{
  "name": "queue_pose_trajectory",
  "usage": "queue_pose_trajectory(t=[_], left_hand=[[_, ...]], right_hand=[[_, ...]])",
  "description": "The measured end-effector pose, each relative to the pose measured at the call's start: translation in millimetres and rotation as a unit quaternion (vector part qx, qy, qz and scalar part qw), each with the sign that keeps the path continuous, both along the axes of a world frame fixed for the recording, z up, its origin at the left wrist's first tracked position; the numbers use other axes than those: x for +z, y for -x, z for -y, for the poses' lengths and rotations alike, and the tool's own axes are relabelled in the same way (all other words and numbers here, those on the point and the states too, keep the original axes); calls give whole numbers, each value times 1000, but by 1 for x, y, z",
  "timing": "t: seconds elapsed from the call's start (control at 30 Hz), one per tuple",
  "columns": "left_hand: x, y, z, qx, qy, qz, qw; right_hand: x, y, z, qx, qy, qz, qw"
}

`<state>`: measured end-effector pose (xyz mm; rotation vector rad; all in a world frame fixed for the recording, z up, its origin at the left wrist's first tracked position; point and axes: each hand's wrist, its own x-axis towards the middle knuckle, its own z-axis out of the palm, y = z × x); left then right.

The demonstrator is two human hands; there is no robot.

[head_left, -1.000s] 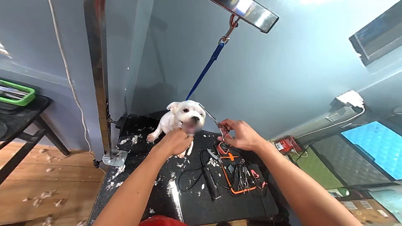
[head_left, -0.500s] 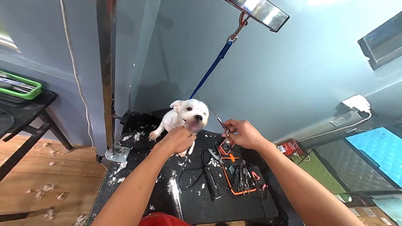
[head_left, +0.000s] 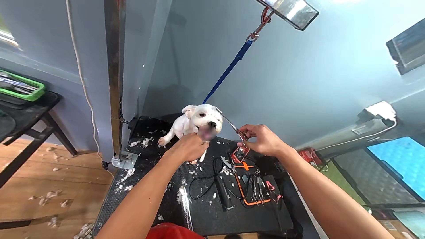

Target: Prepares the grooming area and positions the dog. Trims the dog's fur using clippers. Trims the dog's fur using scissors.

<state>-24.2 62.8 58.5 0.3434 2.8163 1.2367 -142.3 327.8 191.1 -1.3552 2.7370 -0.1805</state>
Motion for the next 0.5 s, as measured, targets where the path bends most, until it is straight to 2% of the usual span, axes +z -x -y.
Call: queue_pose_trajectory(t=[0.17, 0.3, 0.43, 0.5], left_hand=[[2, 0, 0, -2, 6, 5, 1000], [2, 0, 0, -4, 10, 8, 1000], [1, 0, 0, -7, 17, 12, 1000], [0, 0, 0, -7, 16, 8, 1000]], right_hand=[[9, 2, 6, -41, -11, 4, 999], [13, 6, 6, -7, -3, 14, 1000], [18, 6, 14, -57, -33, 1, 998], [21, 9, 12, -42, -24, 19, 999]])
